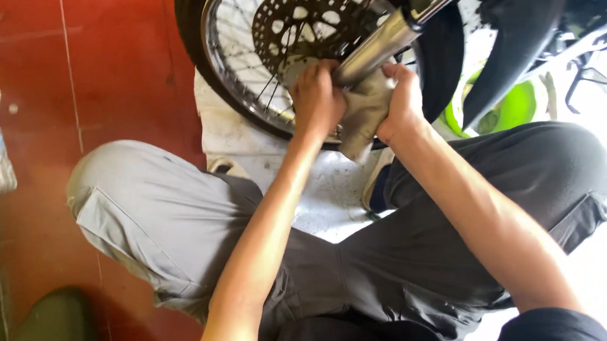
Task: The person sits on the floor and wipes the front wheel, brake disc, and fork of a motorcycle using a cloth. They rotate the wheel to access different areas and continue wiping the components throughout the video.
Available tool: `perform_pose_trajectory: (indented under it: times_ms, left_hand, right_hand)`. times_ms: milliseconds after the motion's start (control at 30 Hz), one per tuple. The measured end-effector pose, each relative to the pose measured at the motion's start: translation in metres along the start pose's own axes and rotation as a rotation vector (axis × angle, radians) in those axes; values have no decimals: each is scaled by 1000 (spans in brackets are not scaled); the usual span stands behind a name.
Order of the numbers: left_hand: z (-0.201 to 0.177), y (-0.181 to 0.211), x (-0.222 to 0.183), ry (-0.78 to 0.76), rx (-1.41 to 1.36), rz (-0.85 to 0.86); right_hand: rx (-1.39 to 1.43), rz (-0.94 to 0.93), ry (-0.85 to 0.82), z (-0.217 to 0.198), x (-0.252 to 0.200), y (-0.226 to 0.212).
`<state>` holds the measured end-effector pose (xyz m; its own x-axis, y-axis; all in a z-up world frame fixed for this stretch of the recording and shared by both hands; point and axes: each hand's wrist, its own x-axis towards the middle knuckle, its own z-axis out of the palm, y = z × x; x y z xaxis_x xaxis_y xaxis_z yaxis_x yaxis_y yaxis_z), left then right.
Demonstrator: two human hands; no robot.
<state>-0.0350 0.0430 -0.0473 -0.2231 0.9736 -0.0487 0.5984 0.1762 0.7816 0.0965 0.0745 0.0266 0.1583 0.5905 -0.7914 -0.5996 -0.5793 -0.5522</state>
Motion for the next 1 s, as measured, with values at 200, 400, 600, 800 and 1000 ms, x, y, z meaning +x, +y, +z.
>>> perform_pose_trajectory:
  times_ms: [200,400,600,800,1000]
  left_hand:
    - [-1,25,-4,155,-259,246]
    - [9,14,7,24,-175,109]
    - [-6,19,1,-80,-251,15]
    - [-18,35,-3,-153,-239,-45]
    - [-29,43,-7,-193,-196,-100]
  right_hand:
    - [-365,-325,-106,-20,-20,-23]
    - [-519,-709,-487,-65,3,-8]
    - [-297,-619,-288,-50,38,27]
    - [-26,-273,-301,-53,56,62]
    - [-111,-182,-263,-31,60,56]
